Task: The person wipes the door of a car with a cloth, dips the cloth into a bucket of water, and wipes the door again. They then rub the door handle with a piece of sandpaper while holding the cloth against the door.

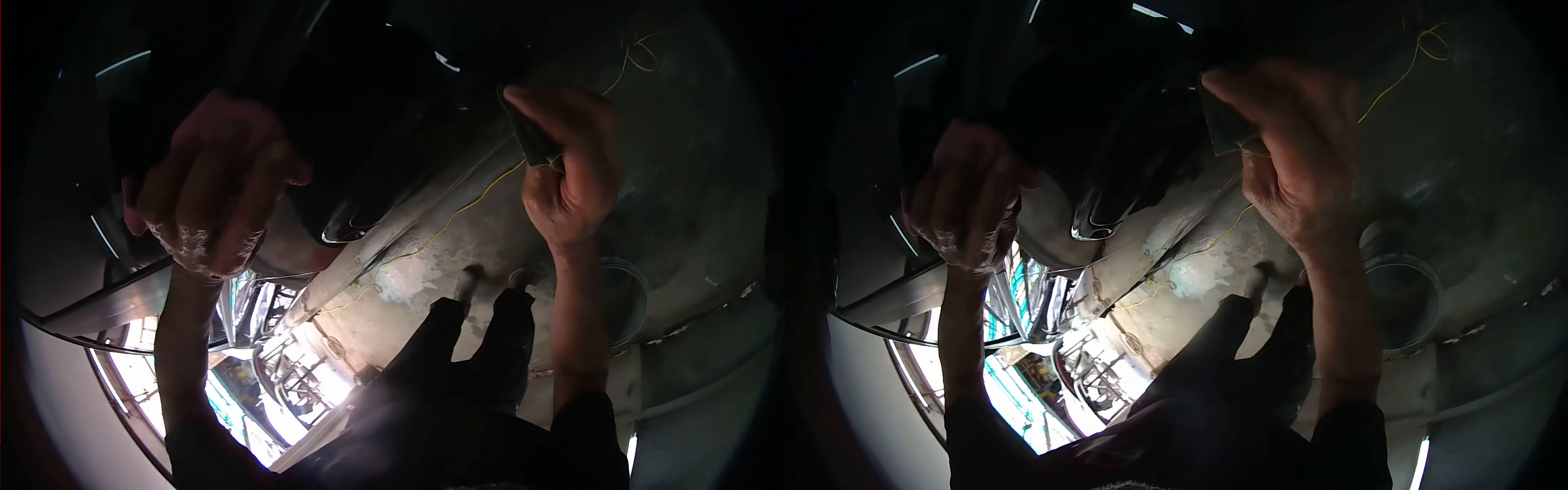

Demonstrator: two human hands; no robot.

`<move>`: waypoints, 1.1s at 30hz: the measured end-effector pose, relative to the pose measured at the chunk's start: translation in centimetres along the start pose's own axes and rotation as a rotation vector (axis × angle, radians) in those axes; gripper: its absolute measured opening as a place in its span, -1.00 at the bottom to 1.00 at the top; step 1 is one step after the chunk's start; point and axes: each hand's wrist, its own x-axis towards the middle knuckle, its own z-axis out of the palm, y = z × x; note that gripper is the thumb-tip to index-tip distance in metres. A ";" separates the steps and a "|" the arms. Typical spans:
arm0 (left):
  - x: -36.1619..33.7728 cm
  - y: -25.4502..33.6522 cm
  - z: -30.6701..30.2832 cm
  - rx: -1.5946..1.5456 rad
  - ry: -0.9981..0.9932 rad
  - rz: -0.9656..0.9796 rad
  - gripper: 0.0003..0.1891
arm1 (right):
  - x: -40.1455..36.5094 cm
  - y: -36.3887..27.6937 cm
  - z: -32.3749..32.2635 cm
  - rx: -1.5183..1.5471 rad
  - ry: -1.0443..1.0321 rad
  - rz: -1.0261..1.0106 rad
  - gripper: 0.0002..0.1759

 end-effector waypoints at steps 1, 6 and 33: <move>0.2 0.4 0.3 -0.018 0.004 -0.029 -0.67 | 0.5 0.3 -0.7 -0.053 -0.086 -0.036 -0.40; -0.4 0.5 0.3 -0.017 0.008 -0.051 -0.67 | 1.9 0.2 -1.5 -0.094 -0.200 -0.117 -0.34; 2.0 0.5 0.8 -0.066 0.031 0.011 -0.90 | 5.1 -0.2 -1.8 -0.198 -0.339 -0.324 -0.41</move>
